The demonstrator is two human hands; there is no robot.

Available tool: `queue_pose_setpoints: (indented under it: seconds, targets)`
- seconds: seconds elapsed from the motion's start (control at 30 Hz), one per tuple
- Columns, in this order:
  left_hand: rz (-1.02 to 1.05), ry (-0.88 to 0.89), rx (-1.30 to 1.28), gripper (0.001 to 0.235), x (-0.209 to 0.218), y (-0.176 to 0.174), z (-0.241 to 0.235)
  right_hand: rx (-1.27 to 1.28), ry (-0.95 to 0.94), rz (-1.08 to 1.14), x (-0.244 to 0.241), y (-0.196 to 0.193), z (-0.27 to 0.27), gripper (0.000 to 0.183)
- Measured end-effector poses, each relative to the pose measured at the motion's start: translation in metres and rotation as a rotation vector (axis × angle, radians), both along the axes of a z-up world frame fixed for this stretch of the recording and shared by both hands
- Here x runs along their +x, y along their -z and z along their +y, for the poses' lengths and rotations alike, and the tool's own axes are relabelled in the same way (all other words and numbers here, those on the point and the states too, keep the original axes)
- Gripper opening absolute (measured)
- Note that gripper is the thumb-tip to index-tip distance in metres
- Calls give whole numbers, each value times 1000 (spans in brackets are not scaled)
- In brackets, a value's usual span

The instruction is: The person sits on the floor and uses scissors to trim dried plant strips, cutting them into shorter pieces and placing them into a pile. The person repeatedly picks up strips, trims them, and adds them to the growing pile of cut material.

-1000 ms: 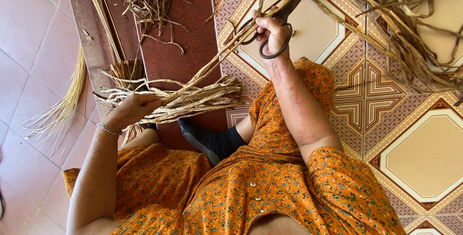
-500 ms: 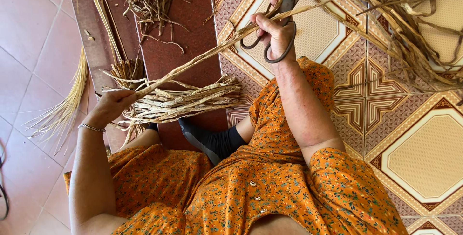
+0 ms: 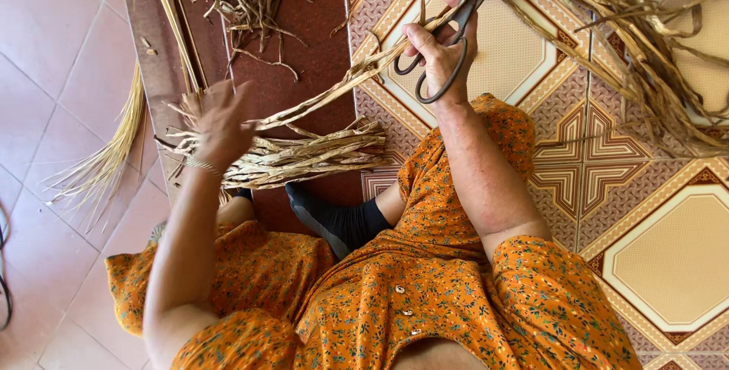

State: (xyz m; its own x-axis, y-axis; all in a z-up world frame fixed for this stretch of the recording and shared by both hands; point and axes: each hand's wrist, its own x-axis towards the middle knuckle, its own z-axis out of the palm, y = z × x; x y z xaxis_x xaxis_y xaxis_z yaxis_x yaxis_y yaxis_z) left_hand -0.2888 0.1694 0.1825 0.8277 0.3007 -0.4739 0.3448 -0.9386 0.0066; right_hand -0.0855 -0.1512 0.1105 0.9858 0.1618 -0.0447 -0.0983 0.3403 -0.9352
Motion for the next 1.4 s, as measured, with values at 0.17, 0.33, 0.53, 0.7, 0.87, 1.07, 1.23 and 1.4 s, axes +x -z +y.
queue_pose_setpoints:
  seconds: [0.17,0.33,0.53,0.7,0.87,1.07,1.23,1.4]
  targets:
    - [-600,198,-501,101,81,14,-109,68,-42,-4,-6,-8,1,73]
    - [-512,-5,-845,67,131,31,-153,25,-59,26,-3,-12,-9,73]
    - [-661,-236,-1074,11,133,57,-136,-74,-36,23,9,-6,-12,66]
    - [-898,-488,-1396,11,127,62,-112,-147,-114,-72,1,4,-16,59]
    - [-921,-553,-1538,16,116,51,-108,-228,-490,-149,-16,15,1,60]
    - [-907,-507,-1512,16,110,46,-108,-375,-507,-263,-20,4,1,56]
    - [-802,-524,-1470,16,107,50,-117,-510,-419,-264,-19,-7,-5,53]
    - [-789,-544,-1466,16,108,49,-119,-452,-383,-284,-24,-8,-3,56]
